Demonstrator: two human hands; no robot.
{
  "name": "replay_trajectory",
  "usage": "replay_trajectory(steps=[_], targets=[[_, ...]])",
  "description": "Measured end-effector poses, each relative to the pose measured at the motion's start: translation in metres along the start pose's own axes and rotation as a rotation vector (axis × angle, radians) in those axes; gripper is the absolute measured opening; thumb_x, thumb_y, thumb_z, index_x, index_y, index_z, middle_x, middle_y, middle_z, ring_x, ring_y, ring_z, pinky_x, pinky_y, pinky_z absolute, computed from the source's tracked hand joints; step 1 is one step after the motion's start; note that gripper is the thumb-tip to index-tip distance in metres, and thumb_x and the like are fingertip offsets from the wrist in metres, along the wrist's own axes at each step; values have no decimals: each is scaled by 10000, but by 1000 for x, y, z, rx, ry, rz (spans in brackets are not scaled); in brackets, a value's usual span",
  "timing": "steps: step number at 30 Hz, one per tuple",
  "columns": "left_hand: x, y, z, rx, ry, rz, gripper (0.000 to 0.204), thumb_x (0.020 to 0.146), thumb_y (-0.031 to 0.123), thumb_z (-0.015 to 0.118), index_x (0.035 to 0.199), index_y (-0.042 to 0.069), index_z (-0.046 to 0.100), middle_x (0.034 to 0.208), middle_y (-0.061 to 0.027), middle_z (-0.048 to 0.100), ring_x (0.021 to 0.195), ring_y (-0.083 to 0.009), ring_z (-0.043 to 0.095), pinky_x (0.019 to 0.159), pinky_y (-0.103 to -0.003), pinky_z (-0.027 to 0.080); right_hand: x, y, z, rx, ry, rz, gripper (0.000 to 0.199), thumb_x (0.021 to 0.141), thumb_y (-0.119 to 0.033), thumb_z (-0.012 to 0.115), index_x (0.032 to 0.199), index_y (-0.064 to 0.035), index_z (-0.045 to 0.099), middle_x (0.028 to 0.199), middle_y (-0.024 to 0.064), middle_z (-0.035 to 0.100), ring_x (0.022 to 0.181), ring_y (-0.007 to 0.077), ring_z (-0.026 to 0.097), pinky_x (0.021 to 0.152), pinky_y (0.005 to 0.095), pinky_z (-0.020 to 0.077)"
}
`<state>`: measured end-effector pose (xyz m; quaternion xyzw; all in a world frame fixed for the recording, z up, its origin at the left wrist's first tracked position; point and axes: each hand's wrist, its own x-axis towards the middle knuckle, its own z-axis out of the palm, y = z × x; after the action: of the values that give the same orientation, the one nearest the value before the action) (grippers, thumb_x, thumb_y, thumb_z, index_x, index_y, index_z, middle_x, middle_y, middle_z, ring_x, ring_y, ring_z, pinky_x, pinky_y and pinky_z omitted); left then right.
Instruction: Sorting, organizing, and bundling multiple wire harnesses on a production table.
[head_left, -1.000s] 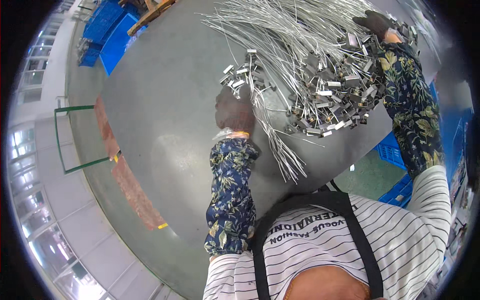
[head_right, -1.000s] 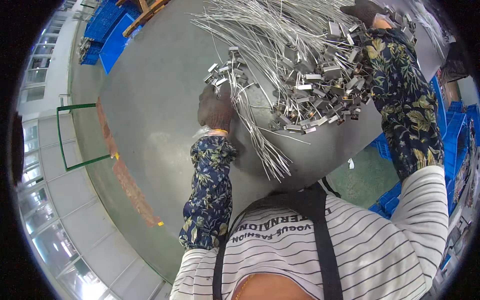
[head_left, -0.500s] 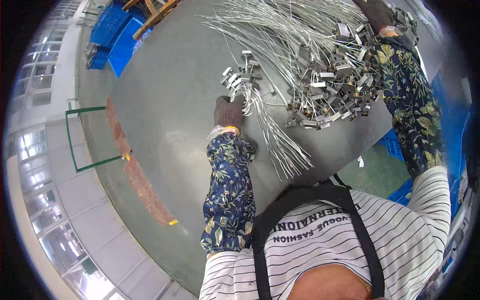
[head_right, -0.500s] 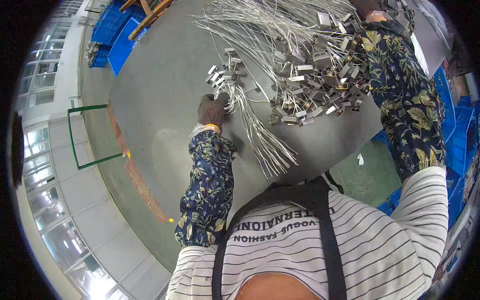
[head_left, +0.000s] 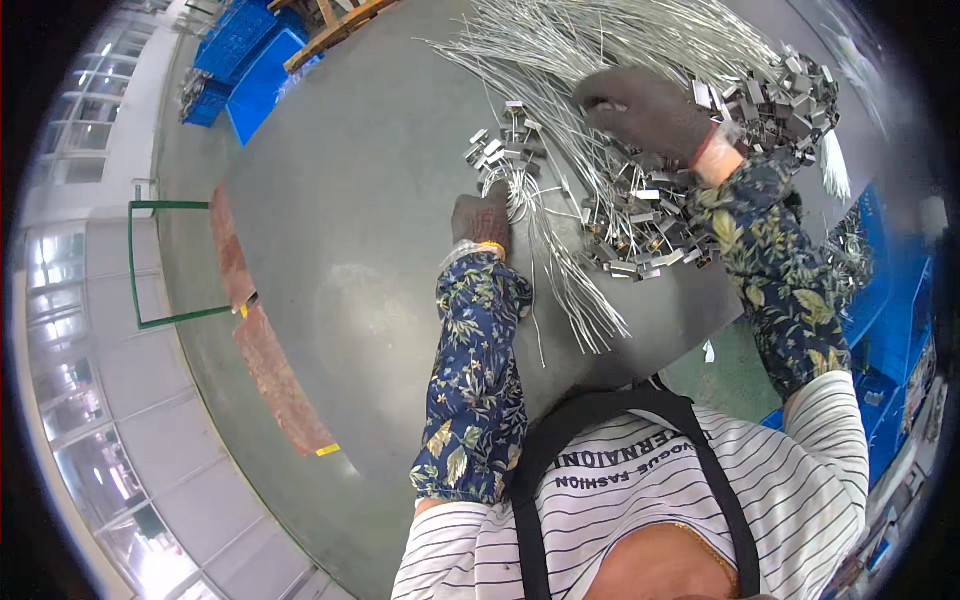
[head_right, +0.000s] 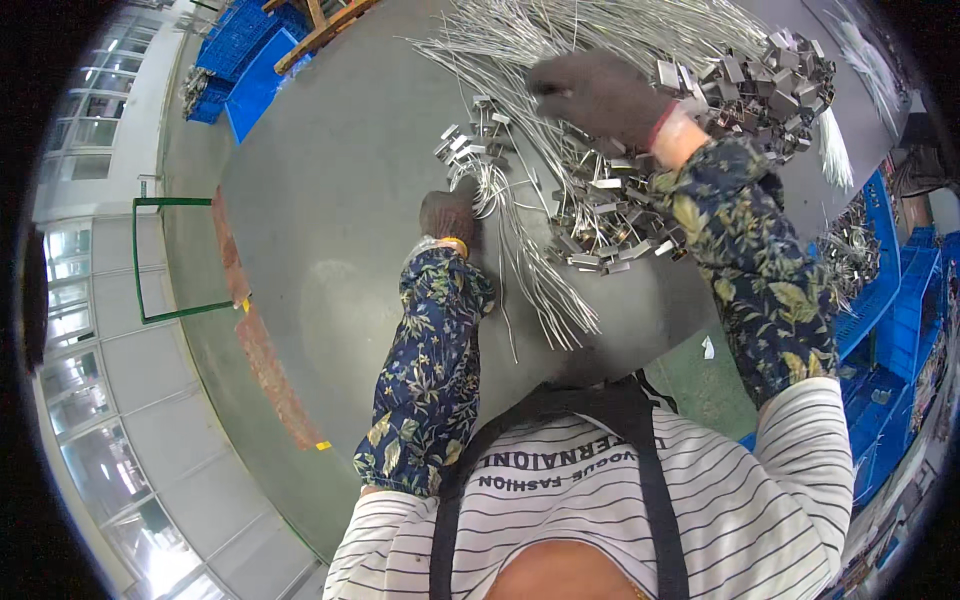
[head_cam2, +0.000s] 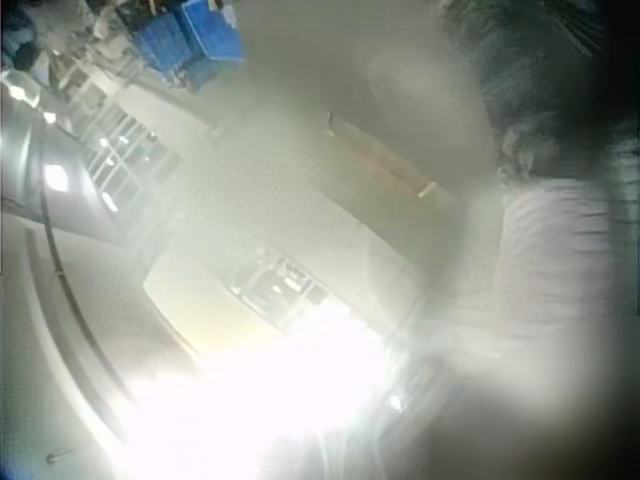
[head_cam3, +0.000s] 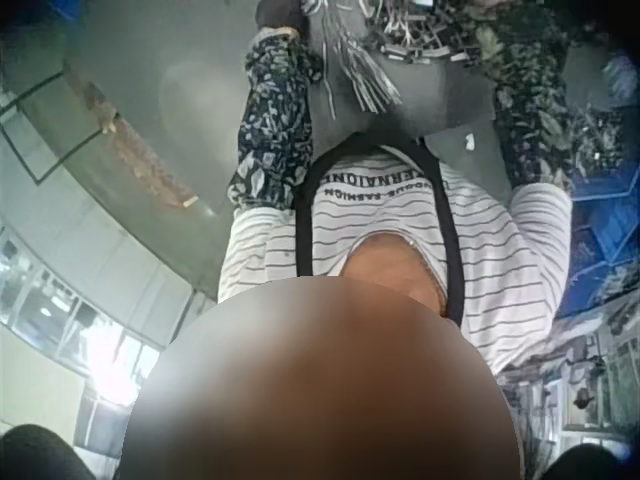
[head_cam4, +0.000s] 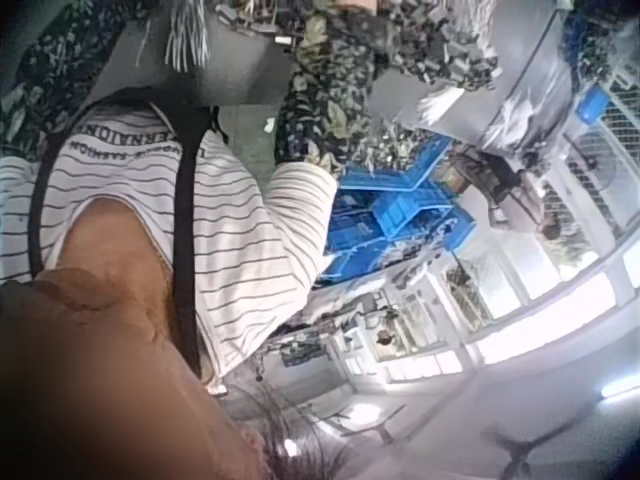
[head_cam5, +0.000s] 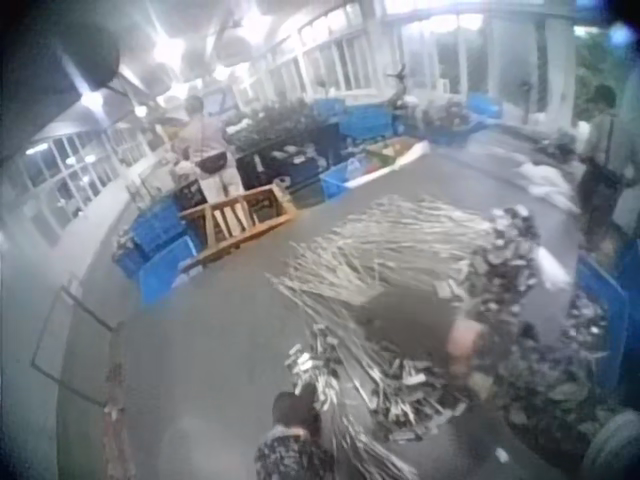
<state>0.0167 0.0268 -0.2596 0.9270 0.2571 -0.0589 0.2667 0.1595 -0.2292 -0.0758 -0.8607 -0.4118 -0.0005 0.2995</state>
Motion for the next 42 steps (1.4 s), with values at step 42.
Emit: replay_trajectory(steps=[42], targets=[[-144, -64, -77, -320, 222, -415, 511, 763, 306, 695, 1128, -52, 669, 1081, -262, 694, 1024, -413, 667, 923, -443, 517, 1, -88, 169, 249, -291, 161, 586, 917, -497, 588, 1275, -33, 608, 1300, 170, 609, 1172, 354, 592, 1018, 428, 446]])
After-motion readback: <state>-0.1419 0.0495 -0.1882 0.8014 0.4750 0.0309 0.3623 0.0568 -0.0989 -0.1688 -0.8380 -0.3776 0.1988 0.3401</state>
